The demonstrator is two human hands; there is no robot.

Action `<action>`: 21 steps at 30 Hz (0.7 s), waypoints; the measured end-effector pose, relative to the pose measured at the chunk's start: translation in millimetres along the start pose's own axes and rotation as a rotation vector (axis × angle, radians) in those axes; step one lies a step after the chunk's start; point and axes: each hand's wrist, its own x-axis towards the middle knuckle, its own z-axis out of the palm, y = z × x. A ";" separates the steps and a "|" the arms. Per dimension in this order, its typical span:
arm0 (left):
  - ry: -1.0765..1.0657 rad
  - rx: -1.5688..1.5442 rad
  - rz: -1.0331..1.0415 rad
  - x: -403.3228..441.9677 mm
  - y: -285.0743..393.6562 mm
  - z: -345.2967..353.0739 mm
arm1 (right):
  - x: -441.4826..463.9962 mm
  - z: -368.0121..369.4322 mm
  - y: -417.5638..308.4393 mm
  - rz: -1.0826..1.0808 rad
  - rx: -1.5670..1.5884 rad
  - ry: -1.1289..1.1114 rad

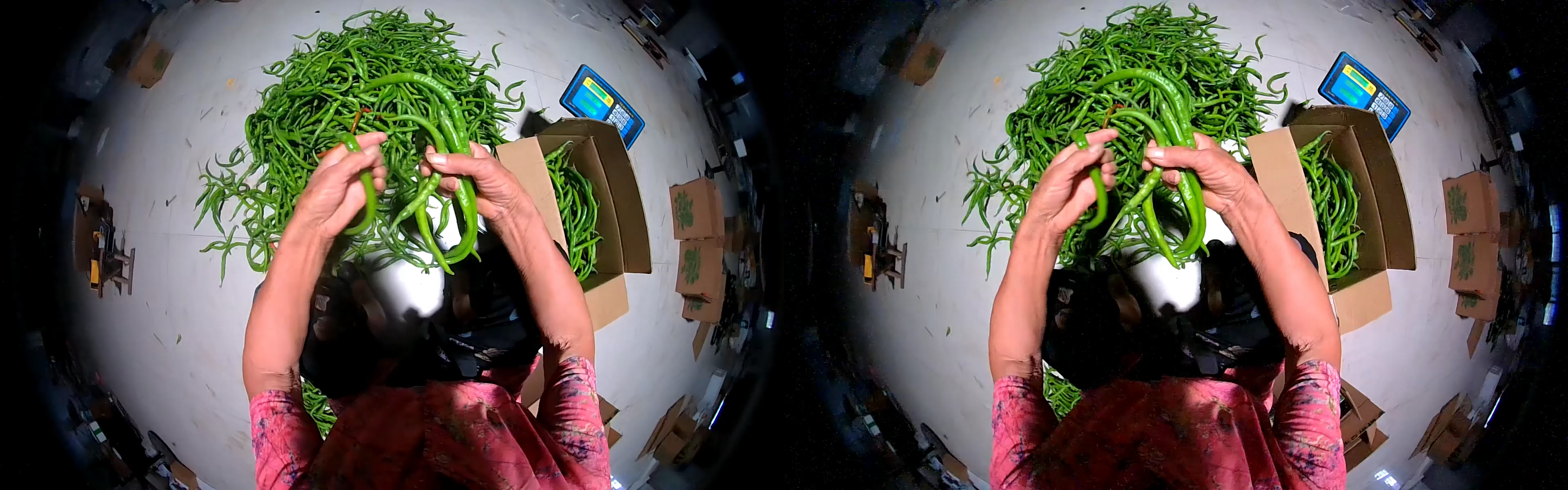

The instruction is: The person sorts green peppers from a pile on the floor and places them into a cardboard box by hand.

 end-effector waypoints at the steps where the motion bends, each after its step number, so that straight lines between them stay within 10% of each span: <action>1: -0.053 -0.026 0.022 1.6 -3.1 0.9 | 0.7 2.6 0.9 -0.003 -0.007 0.018; 10: 0.103 0.345 0.084 -2.7 -9.6 18.2 | 3.0 3.7 6.8 0.026 -0.027 0.009; 21: -0.200 0.637 0.023 -8.7 -21.1 34.1 | 0.8 17.9 3.5 0.008 -0.212 0.145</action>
